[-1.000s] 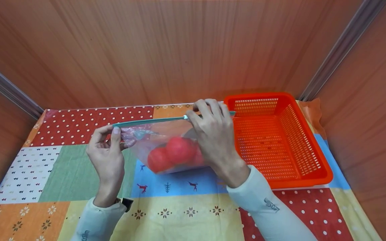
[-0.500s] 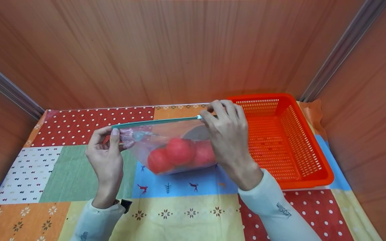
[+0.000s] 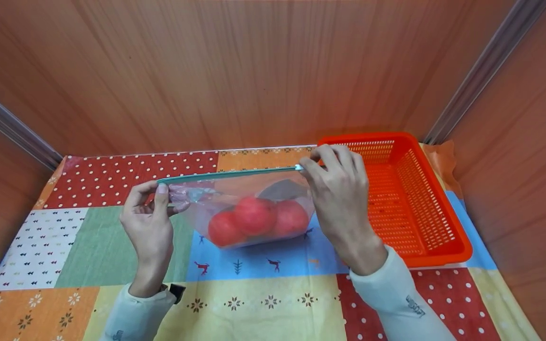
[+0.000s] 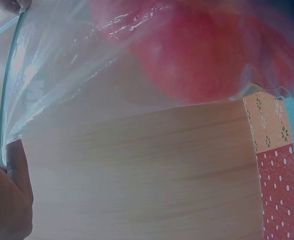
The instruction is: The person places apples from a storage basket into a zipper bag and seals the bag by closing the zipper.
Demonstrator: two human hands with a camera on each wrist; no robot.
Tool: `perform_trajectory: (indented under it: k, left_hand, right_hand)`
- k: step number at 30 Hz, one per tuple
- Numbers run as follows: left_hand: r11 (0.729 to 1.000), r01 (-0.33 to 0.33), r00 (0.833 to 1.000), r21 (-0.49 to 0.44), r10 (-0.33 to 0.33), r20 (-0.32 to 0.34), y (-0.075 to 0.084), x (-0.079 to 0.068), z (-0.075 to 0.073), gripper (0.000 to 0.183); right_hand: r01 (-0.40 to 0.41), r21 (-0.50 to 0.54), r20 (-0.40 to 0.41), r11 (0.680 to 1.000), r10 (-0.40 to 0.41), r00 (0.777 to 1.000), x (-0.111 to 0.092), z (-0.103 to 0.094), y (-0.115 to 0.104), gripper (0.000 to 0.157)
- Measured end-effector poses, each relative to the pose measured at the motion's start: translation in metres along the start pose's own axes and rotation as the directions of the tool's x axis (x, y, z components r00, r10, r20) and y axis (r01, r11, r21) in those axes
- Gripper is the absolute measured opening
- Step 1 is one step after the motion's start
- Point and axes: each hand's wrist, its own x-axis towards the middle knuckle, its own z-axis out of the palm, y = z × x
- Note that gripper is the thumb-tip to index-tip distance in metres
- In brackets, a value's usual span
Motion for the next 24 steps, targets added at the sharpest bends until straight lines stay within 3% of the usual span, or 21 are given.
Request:
perform_trajectory:
  k: [16,24]
  left_hand:
    - [1.000,0.012,1.000,-0.016,-0.012,0.005,-0.002,0.000,-0.005,0.015]
    - [0.999,0.034,0.997,0.007,-0.034,0.065,-0.005,-0.006,-0.014,0.012]
  right_hand:
    - [-0.064,-0.017,0.000,0.998,0.064,0.998,-0.008,-0.016,0.013,0.024]
    - [-0.102,-0.015,0.094,0.995,0.103,0.990,-0.020,-0.026,0.011,0.029]
